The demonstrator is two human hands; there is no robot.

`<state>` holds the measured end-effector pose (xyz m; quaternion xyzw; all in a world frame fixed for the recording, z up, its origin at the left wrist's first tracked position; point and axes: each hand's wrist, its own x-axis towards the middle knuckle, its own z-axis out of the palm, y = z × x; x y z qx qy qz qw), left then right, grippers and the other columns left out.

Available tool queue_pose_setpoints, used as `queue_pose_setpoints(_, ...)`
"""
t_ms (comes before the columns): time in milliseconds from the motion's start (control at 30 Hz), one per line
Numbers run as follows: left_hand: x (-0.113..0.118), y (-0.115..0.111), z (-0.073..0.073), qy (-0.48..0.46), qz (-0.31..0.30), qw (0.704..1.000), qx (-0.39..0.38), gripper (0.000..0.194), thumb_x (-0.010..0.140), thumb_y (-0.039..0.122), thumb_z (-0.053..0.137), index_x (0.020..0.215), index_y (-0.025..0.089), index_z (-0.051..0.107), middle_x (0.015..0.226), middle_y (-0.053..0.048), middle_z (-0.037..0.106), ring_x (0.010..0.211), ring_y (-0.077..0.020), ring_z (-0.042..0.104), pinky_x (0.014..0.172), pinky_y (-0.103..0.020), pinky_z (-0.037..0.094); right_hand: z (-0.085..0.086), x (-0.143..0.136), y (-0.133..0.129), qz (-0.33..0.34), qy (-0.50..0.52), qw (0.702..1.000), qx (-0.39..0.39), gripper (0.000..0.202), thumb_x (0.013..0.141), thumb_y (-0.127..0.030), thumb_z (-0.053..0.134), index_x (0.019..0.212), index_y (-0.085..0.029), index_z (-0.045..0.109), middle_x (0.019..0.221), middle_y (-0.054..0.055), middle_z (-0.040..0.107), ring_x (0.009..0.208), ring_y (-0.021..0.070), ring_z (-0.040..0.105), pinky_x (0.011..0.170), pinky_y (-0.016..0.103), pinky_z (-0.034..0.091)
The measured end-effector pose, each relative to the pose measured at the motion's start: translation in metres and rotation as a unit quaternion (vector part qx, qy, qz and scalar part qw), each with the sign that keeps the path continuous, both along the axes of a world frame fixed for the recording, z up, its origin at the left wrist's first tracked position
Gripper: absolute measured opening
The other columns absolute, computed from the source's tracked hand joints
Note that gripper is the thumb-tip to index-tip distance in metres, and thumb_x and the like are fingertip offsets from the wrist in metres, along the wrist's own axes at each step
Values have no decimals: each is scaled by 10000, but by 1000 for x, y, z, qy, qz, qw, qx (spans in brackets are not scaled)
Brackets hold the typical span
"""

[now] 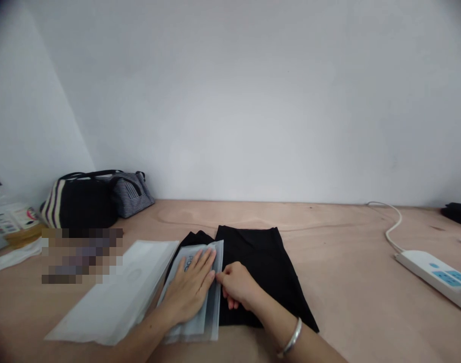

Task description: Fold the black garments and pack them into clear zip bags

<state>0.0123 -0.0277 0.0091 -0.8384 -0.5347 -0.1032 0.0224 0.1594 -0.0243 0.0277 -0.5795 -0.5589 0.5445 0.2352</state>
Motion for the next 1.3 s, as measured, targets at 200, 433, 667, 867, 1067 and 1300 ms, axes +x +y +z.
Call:
queue_pose_setpoints(200,0,-1,3,4,0,1000,-2,484,910,371,164,1363,205,194,1419,-32,210,1295,-252,148,1009,-529,120,-6,6,-47,48,-3,998,-34,219,813,-251,405,602,-191,414,362,-76,440,219,74,386,216,153,269)
queue_pose_setpoints(433,0,-2,3,-13,-4,1000,0,489,914,397,161,1360,199,205,1411,-33,233,1290,-251,166,1007,-537,130,2,25,-36,80,9,997,8,211,840,-314,359,713,-173,451,464,-51,513,248,71,431,224,147,298)
queue_pose_setpoints(667,-1,-8,8,-88,-26,995,36,448,924,365,186,1347,225,239,1370,-27,335,1265,-202,236,1031,-474,149,3,6,12,-2,57,998,16,84,803,-216,443,744,-158,453,521,-56,519,300,54,474,271,134,331)
queue_pose_setpoints(867,-2,-11,16,-156,-23,986,58,414,921,300,205,1316,218,301,1295,-27,422,1189,-171,346,1013,-392,246,1,2,31,-72,42,996,16,197,738,-96,393,924,-151,425,598,-43,539,320,66,488,276,158,335)
queue_pose_setpoints(1067,-2,-17,20,-87,39,987,128,408,887,328,283,1240,195,438,1244,-96,467,1150,-261,379,984,-486,226,-4,9,30,-65,65,996,2,170,657,-88,438,806,-140,503,601,-36,534,290,33,399,247,150,227)
queue_pose_setpoints(1300,-7,-19,7,-24,80,995,60,449,891,415,237,1273,249,404,1303,-79,425,1214,-286,311,965,-531,211,4,9,27,-45,134,990,17,67,685,-140,486,741,-157,518,592,-58,486,431,34,458,350,123,348)
